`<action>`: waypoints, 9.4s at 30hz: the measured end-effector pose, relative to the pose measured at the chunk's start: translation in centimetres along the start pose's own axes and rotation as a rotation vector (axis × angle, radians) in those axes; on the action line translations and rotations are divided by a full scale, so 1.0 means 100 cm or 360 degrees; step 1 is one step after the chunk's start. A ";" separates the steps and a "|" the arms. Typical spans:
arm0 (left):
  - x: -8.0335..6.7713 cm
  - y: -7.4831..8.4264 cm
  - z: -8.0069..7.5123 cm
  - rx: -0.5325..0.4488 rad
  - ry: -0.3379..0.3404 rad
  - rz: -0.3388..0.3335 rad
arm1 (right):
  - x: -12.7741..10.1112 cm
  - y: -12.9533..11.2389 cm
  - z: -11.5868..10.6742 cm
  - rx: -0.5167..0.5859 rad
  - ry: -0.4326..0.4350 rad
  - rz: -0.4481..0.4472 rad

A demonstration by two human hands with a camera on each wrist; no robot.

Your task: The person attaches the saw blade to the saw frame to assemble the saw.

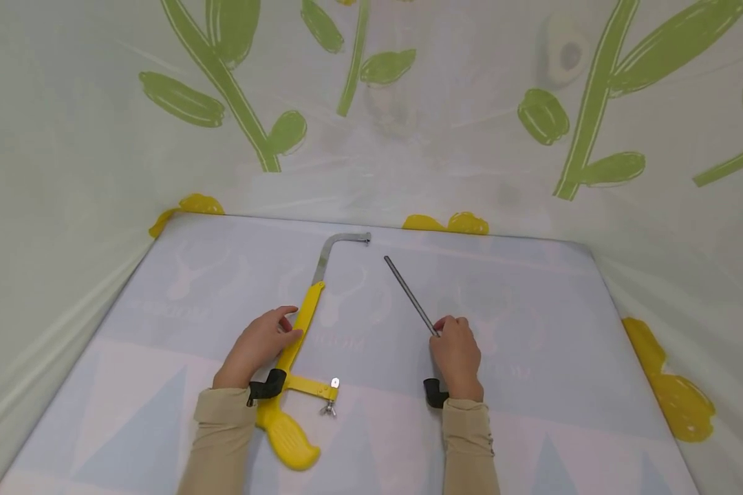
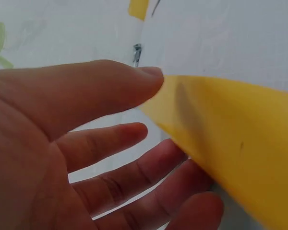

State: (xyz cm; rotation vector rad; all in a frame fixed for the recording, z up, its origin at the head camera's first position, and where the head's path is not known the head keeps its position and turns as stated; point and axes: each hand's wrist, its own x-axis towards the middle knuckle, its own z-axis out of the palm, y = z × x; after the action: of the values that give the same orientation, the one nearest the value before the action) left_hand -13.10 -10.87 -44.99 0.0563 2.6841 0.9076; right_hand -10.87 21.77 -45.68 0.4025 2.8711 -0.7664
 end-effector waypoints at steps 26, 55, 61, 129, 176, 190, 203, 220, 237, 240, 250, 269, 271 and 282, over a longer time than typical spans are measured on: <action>-0.006 0.005 0.004 0.0258 -0.0035 0.0022 | -0.008 -0.006 -0.006 -0.0104 -0.0070 -0.0108; -0.009 0.002 -0.002 0.0252 -0.0046 0.0046 | -0.012 -0.040 0.016 0.1089 -0.0149 -0.0143; -0.008 0.001 0.005 0.0244 -0.0069 0.0047 | -0.008 -0.048 0.029 0.1291 -0.0122 -0.0084; -0.007 0.002 0.006 0.0136 -0.0060 0.0036 | -0.003 -0.071 0.072 0.1572 -0.0287 -0.0079; -0.003 0.029 -0.034 0.0189 -0.0185 0.0069 | -0.001 -0.105 0.034 0.0990 -0.0372 -0.0209; -0.006 0.030 -0.038 0.0208 -0.0204 0.0061 | -0.003 -0.108 0.032 0.0882 -0.0334 -0.0225; -0.008 0.029 -0.030 0.0178 -0.0206 -0.0005 | -0.008 -0.102 0.029 0.0952 -0.0366 -0.0248; -0.002 0.031 -0.026 0.0272 -0.0183 -0.0075 | -0.040 -0.108 0.008 0.0794 -0.0635 -0.0622; -0.005 0.027 -0.028 0.0239 -0.0176 -0.0024 | -0.075 -0.095 0.017 0.0508 -0.0940 -0.0827; -0.006 0.026 -0.028 0.0229 -0.0186 -0.0021 | -0.077 -0.093 0.020 0.0482 -0.0998 -0.0811; -0.007 0.024 -0.028 0.0187 -0.0165 0.0004 | -0.079 -0.087 0.026 0.0525 -0.1135 -0.0787; -0.010 0.026 -0.028 0.0199 -0.0164 -0.0014 | -0.083 -0.087 0.036 0.0469 -0.1082 -0.0701; -0.011 0.027 -0.029 0.0190 -0.0164 -0.0018 | -0.083 -0.087 0.037 0.0433 -0.1072 -0.0681; -0.012 0.027 -0.030 0.0187 -0.0149 -0.0011 | -0.081 -0.086 0.032 0.0486 -0.1179 -0.0734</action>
State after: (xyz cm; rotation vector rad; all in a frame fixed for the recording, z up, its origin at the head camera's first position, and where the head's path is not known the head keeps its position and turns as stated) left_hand -13.03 -10.62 -40.75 0.1121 2.6459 0.7260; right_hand -5.38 11.24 -42.74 -0.4534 2.1499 -1.1323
